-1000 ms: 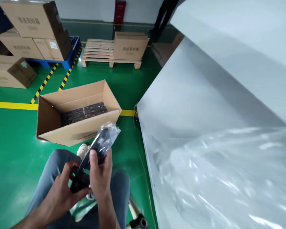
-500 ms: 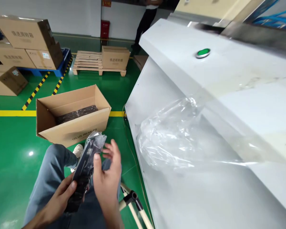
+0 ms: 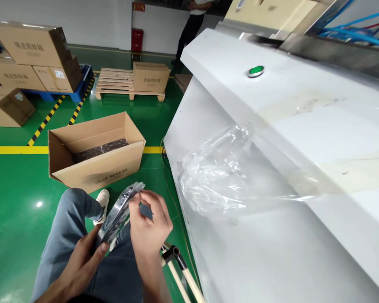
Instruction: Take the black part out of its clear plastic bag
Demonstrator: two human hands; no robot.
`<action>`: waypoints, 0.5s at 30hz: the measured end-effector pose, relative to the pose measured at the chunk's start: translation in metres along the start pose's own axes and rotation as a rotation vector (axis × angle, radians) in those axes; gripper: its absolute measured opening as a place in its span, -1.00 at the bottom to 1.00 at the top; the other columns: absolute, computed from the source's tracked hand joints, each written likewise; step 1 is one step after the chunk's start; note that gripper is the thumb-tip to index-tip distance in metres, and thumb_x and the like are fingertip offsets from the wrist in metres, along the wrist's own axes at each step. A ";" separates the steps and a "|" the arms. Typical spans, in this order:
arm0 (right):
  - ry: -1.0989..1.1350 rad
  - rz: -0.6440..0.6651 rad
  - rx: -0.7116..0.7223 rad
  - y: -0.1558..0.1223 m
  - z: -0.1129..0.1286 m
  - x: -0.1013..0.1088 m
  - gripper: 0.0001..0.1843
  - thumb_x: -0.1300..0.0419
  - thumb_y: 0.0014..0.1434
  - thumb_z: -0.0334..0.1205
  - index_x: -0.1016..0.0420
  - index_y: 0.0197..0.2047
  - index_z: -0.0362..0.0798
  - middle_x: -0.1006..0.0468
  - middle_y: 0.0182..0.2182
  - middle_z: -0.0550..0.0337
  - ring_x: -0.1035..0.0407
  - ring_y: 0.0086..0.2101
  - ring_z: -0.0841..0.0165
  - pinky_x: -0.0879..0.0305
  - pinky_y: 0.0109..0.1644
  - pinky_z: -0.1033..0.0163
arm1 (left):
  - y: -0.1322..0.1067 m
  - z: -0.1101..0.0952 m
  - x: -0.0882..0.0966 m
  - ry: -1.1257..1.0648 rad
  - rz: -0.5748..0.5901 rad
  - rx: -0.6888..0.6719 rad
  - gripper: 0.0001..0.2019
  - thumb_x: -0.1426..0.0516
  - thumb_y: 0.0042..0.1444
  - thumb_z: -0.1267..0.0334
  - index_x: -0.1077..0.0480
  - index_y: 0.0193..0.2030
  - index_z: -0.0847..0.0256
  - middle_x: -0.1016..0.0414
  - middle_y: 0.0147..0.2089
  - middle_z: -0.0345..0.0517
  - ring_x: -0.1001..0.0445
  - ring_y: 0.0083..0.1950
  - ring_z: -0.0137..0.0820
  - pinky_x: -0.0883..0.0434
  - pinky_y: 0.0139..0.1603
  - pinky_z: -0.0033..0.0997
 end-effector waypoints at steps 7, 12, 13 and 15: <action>0.112 -0.031 -0.232 -0.004 -0.014 0.001 -0.90 -0.33 0.23 -0.18 -0.63 -0.21 -0.01 -0.71 -0.30 0.13 -0.60 -0.36 0.31 -0.55 -0.26 0.25 | -0.016 0.029 0.002 -0.201 -0.235 0.329 -0.28 -0.24 0.18 -0.34 -0.50 0.28 0.16 -0.53 0.33 0.11 -0.43 0.42 -0.05 -0.44 0.40 -0.16; 0.221 0.039 -0.429 0.006 -0.026 0.006 -0.78 -0.32 0.23 -0.05 -0.56 -0.28 -0.04 -0.68 -0.40 0.12 -0.61 -0.39 0.26 -0.55 -0.29 0.23 | -0.008 0.019 0.003 -0.394 -0.041 0.342 -0.20 -0.31 0.04 -0.42 -0.59 0.16 0.25 -0.64 0.17 0.17 -0.59 0.20 0.03 -0.62 0.07 -0.12; 0.220 0.037 -0.445 0.007 -0.028 0.006 -0.75 -0.33 0.23 -0.02 -0.54 -0.29 -0.04 -0.67 -0.41 0.11 -0.61 -0.39 0.26 -0.54 -0.30 0.22 | -0.006 0.014 0.006 -0.376 -0.053 0.331 -0.22 -0.32 0.03 -0.41 -0.60 0.15 0.23 -0.64 0.18 0.15 -0.55 0.26 0.04 -0.58 0.18 -0.09; 0.249 0.007 -0.472 0.007 -0.030 0.005 -0.69 -0.34 0.22 0.05 -0.52 -0.26 -0.04 -0.67 -0.39 0.11 -0.61 -0.37 0.24 -0.55 -0.27 0.20 | 0.000 0.003 0.010 -0.317 -0.055 0.280 -0.27 -0.34 0.03 -0.37 -0.61 0.15 0.15 -0.62 0.23 0.05 -0.46 0.37 0.02 -0.44 0.39 -0.08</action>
Point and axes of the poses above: each hand's wrist, its own y-axis towards the middle knuckle, its own x-axis out of the back of the hand, z = x × y, the point moved 4 cm from there along y, towards the middle knuckle
